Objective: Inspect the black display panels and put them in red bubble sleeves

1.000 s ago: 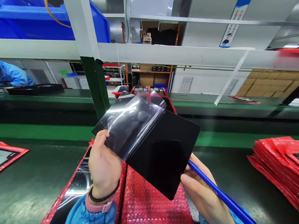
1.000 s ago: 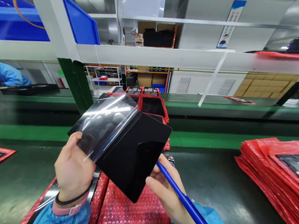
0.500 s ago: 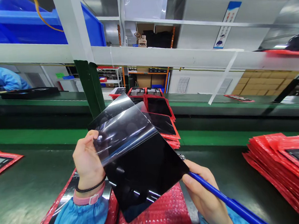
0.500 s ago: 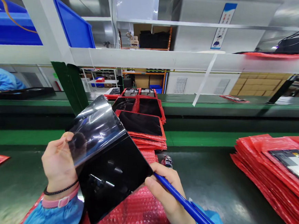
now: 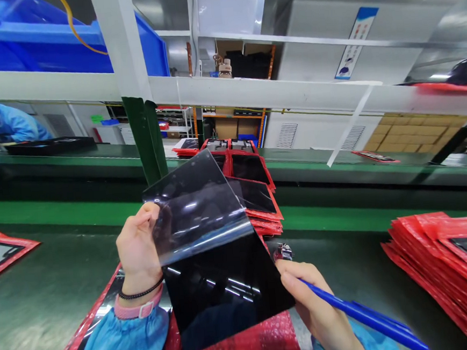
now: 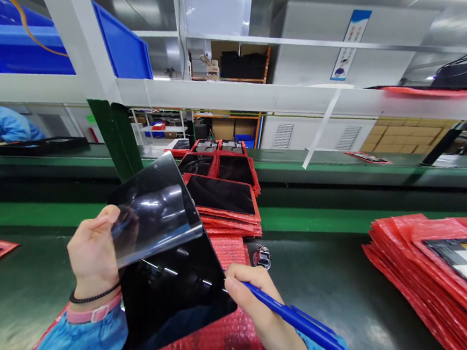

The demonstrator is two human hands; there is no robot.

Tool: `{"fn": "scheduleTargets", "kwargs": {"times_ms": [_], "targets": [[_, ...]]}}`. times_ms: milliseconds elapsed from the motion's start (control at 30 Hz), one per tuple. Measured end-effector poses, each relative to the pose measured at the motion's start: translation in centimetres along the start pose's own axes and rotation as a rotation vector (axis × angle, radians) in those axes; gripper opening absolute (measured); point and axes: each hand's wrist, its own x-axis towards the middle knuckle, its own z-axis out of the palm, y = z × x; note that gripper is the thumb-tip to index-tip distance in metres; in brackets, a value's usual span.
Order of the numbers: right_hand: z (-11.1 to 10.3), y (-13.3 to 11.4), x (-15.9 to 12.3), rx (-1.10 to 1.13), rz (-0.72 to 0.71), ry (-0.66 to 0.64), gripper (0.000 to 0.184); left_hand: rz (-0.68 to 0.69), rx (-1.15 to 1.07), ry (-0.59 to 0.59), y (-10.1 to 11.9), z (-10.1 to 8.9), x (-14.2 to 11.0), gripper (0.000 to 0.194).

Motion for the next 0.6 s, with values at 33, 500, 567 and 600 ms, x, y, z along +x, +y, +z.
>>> {"fn": "scheduleTargets", "kwargs": {"times_ms": [33,500,567,600], "targets": [[0.1,0.2,0.2,-0.002,0.01,-0.022,0.032,-0.036,0.014,-0.051,0.4,0.2,-0.3,0.016],[2.0,-2.6,0.0,0.036,0.005,-0.12,0.027,-0.175,0.112,-0.412,1.8,1.8,-3.0,0.028],[1.9,-2.5,0.2,0.017,-0.019,-0.15,0.022,-0.146,0.116,-0.409,1.8,1.7,-3.0,0.03],[1.8,-2.3,0.3,0.001,-0.035,-0.156,0.021,-0.133,0.116,-0.408,1.7,1.7,-3.1,0.031]]}}
